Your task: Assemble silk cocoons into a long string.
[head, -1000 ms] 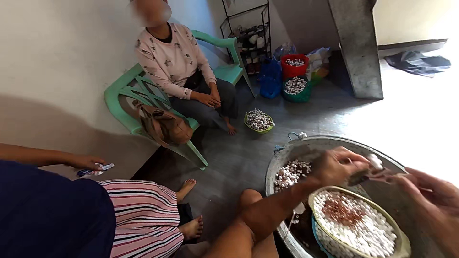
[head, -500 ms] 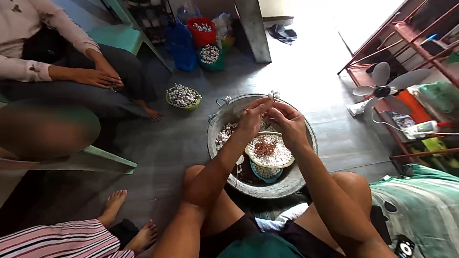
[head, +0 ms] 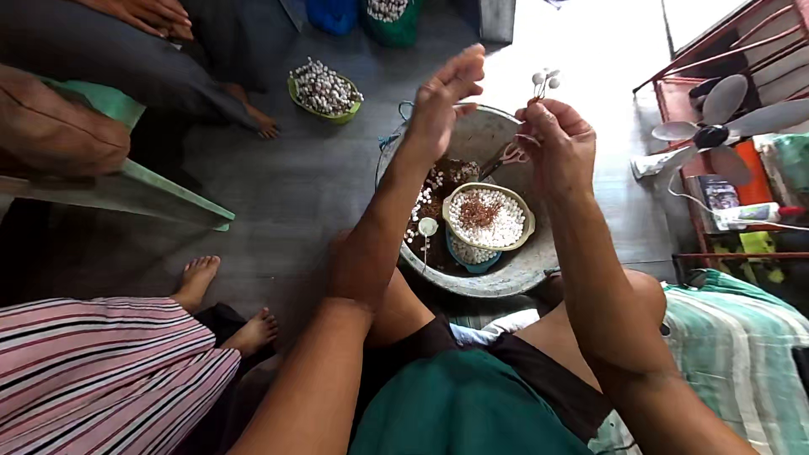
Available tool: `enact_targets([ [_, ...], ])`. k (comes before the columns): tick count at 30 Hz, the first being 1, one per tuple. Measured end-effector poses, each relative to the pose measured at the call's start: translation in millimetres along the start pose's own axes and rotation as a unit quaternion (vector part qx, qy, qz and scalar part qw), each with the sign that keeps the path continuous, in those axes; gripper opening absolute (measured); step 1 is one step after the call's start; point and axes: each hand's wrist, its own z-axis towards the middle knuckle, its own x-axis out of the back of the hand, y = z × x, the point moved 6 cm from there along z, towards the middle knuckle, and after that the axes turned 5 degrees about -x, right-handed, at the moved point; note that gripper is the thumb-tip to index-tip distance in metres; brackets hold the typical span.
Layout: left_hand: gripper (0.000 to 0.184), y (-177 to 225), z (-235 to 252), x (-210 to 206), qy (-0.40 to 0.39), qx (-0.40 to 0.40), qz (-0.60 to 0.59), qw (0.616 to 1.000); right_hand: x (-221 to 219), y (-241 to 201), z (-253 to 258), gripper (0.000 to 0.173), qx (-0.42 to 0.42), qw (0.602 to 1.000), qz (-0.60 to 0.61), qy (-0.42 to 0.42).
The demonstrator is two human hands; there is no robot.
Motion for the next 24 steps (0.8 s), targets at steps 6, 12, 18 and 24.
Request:
enact_targets([
  [6,0.017,42.1,13.9,70.9,0.172,-0.070,-0.034,0.982,2.0,75.1,0.3,0.020,-0.010,0.984,-0.158,-0.082],
  [12,0.021,58.4,12.9,82.5,0.168,-0.126,-0.049,0.976,-6.1,162.5,35.0,0.019,-0.076,0.937,-0.303,-0.155],
  [18,0.032,54.4,21.4,90.0,0.193,-0.108,-0.119,0.968,-26.2,267.5,89.5,0.020,-0.160,0.855,-0.458,-0.182],
  [24,0.020,51.0,28.3,98.9,0.192,-0.108,-0.104,0.970,-61.6,321.8,103.1,0.021,-0.192,0.821,-0.500,-0.197],
])
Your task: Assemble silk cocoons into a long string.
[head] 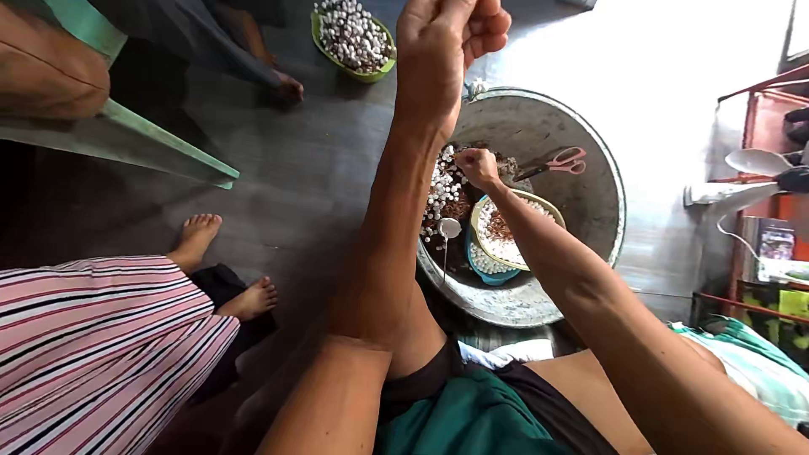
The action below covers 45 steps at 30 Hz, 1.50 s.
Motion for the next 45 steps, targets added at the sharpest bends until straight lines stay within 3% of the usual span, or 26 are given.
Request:
enact_targets([
  [7,0.015,0.0,0.5,-2.1,-0.016,0.002,0.029,0.999,-22.4,-6.2,15.9,0.022,0.007,1.000,-0.031,-0.002],
  [11,0.010,-1.3,-0.5,-5.5,-0.045,-0.012,0.040,0.998,10.5,-5.6,-2.7,0.031,0.030,0.999,0.023,0.030],
  [15,0.006,-8.1,-5.5,-18.7,-0.081,-0.026,0.067,0.994,91.0,8.0,-74.4,0.028,0.067,0.981,0.162,0.078],
  [19,0.005,-29.0,-29.5,-44.3,-0.146,-0.023,0.127,0.981,159.4,53.7,-175.6,0.023,0.064,0.952,0.252,0.160],
  [26,0.037,-140.3,-101.7,-71.6,-0.250,0.155,0.290,0.911,227.6,95.2,-310.1,0.040,0.060,0.897,0.272,0.343],
  [28,0.042,-163.4,-118.3,-74.4,-0.274,0.176,0.325,0.888,232.7,88.7,-334.3,0.032,0.081,0.898,0.244,0.358],
  [29,0.039,-168.3,-123.7,-76.5,-0.292,0.173,0.337,0.878,233.7,84.7,-342.4,0.022,0.108,0.910,0.222,0.333],
  [31,0.014,-173.7,-131.5,-77.8,-0.328,0.157,0.330,0.871,233.3,81.5,-352.3,0.034,0.134,0.923,0.189,0.308],
  [33,0.023,-169.8,-133.1,-77.1,-0.339,0.151,0.336,0.866,232.4,81.2,-357.6,0.022,0.142,0.908,0.206,0.336],
  [35,0.023,-156.4,-128.5,-75.3,-0.313,0.153,0.381,0.856,222.7,83.2,-354.3,0.029,0.101,0.915,0.175,0.349],
  [37,0.041,-146.7,-118.7,-74.7,-0.278,0.134,0.402,0.862,192.5,90.1,-344.3,0.026,0.082,0.960,0.089,0.254],
  [39,0.023,-138.5,-104.8,-76.9,-0.308,0.074,0.404,0.858,147.6,115.0,-320.7,0.020,0.045,0.985,0.007,0.164],
  [42,0.070,-130.8,-92.6,-90.1,-0.389,0.031,0.414,0.822,93.1,153.6,-285.7,0.022,-0.036,0.993,-0.050,0.103],
  [43,0.067,-127.6,-92.1,-94.0,-0.385,0.031,0.421,0.821,80.6,163.3,-276.8,0.016,-0.063,0.994,-0.064,0.066],
  [45,0.048,-122.0,-94.3,-99.6,-0.378,0.035,0.421,0.824,64.6,177.9,-261.2,0.025,-0.097,0.992,-0.081,0.000],
])
